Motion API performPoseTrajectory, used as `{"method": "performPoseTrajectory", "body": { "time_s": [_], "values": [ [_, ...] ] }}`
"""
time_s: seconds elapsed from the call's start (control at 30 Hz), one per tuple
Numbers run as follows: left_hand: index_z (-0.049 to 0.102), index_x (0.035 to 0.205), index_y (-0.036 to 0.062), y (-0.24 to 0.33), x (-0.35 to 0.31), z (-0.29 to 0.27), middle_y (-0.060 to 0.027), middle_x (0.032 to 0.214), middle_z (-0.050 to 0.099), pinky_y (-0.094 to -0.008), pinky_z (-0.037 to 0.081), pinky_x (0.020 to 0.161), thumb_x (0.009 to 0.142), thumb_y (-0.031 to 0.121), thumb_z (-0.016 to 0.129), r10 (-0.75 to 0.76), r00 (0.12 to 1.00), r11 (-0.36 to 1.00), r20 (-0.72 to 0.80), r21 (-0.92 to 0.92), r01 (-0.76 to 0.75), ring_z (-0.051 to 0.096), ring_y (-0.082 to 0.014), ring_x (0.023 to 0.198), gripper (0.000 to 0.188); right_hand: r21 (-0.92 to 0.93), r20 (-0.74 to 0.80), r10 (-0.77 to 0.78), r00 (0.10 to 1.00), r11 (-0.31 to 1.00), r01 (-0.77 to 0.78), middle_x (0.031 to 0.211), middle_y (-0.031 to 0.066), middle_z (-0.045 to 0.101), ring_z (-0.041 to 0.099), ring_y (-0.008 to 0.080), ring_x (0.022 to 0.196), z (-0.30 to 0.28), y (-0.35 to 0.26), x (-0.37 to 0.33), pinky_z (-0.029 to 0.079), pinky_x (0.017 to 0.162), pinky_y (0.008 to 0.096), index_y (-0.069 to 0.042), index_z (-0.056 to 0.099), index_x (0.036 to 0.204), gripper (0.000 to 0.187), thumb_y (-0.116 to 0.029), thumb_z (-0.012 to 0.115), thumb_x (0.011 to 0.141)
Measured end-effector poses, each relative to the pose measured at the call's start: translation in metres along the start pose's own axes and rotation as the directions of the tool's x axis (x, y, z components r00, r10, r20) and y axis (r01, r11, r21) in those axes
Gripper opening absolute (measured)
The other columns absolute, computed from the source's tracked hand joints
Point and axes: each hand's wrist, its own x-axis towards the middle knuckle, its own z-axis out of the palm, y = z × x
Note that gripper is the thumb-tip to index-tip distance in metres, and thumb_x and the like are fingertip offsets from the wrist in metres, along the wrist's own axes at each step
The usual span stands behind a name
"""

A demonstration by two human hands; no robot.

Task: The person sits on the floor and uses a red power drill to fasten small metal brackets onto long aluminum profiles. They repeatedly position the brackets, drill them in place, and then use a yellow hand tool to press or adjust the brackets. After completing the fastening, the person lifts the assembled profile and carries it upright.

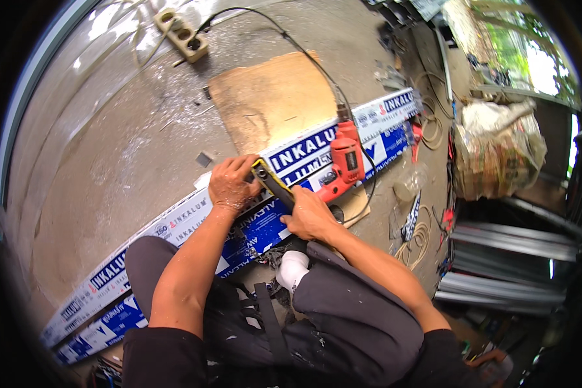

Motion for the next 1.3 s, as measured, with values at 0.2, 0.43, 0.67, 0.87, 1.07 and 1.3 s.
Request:
{"method": "performPoseTrajectory", "body": {
  "time_s": [0.2, 0.43, 0.67, 0.87, 1.07, 1.3],
  "values": [
    [0.079, 0.118, 0.0223, -0.004, 0.000, 0.001, 0.0032, 0.116, 0.079, -0.0377, 0.056, 0.090, 0.072, 0.024, 0.083, 0.024, 1.000, 1.000, -0.008, 0.009, -0.024, 0.073, -0.0221, 0.104, 0.047, -0.089, -0.172, -0.037, 0.984, 0.996, 0.022, 0.090, 0.0228, 0.075, 0.074, 0.0460, 0.088, 0.021, 0.003, 0.013, 0.057, 0.080, 0.0571, 0.000, 0.066, 0.098, 0.030, -0.023, 0.081, 0.085],
    [0.080, 0.117, 0.0146, 0.006, 0.004, -0.004, -0.0053, 0.108, 0.081, -0.0399, 0.058, 0.087, 0.085, 0.043, 0.087, 0.046, 0.999, 0.994, -0.021, 0.104, -0.044, 0.075, -0.0271, 0.096, 0.044, 0.346, -0.559, -0.165, 0.813, 0.844, 0.409, 0.087, 0.0166, 0.071, 0.071, 0.0376, 0.079, -0.009, 0.046, -0.041, 0.054, 0.072, 0.0484, -0.002, 0.074, 0.107, 0.037, -0.035, 0.084, 0.094],
    [0.080, 0.118, 0.0125, 0.011, 0.006, -0.006, -0.0101, 0.109, 0.080, -0.0418, 0.059, 0.089, 0.086, 0.045, 0.088, 0.064, 0.998, 0.988, -0.008, 0.143, -0.062, 0.076, -0.0307, 0.098, 0.046, -0.329, -0.458, 0.231, 0.859, 0.853, -0.405, 0.096, 0.0237, 0.076, 0.076, 0.0414, 0.092, -0.148, 0.184, -0.198, 0.058, 0.085, 0.0541, -0.007, 0.077, 0.114, 0.031, 0.003, 0.066, 0.087],
    [0.077, 0.122, 0.0116, 0.009, 0.005, -0.003, -0.0112, 0.117, 0.079, -0.0429, 0.058, 0.094, 0.089, 0.044, 0.087, 0.018, 0.998, 0.976, 0.052, 0.216, -0.029, 0.074, -0.0321, 0.106, 0.047, 0.305, -0.107, 0.561, 0.821, 0.804, -0.510, 0.084, 0.0142, 0.078, 0.071, 0.0206, 0.072, -0.061, 0.318, -0.190, 0.056, 0.068, 0.0383, -0.007, 0.082, 0.112, 0.030, -0.013, 0.075, 0.083],
    [0.075, 0.129, 0.0104, 0.008, 0.006, 0.001, -0.0144, 0.117, 0.078, -0.0446, 0.057, 0.093, 0.093, 0.041, 0.082, 0.050, 0.998, 0.971, 0.049, 0.230, -0.060, 0.073, -0.0352, 0.106, 0.048, 0.698, -0.037, 0.629, 0.776, 0.572, -0.430, 0.108, 0.0223, 0.078, 0.075, 0.0318, 0.100, 0.040, 0.350, -0.136, 0.060, 0.091, 0.0441, 0.009, 0.070, 0.126, 0.083, -0.048, 0.099, 0.073],
    [0.074, 0.132, 0.0103, 0.005, 0.009, 0.002, -0.0156, 0.118, 0.077, -0.0468, 0.057, 0.090, 0.095, 0.041, 0.079, -0.005, 0.994, 0.960, 0.113, 0.280, -0.027, 0.072, -0.0373, 0.104, 0.048, 0.879, -0.426, 0.900, 0.093, 0.436, -0.193, 0.155, 0.0312, 0.052, 0.052, 0.0419, 0.145, -0.042, 0.388, -0.009, 0.041, 0.124, 0.0461, 0.002, 0.024, 0.165, 0.138, -0.059, 0.098, 0.066]
  ]
}}
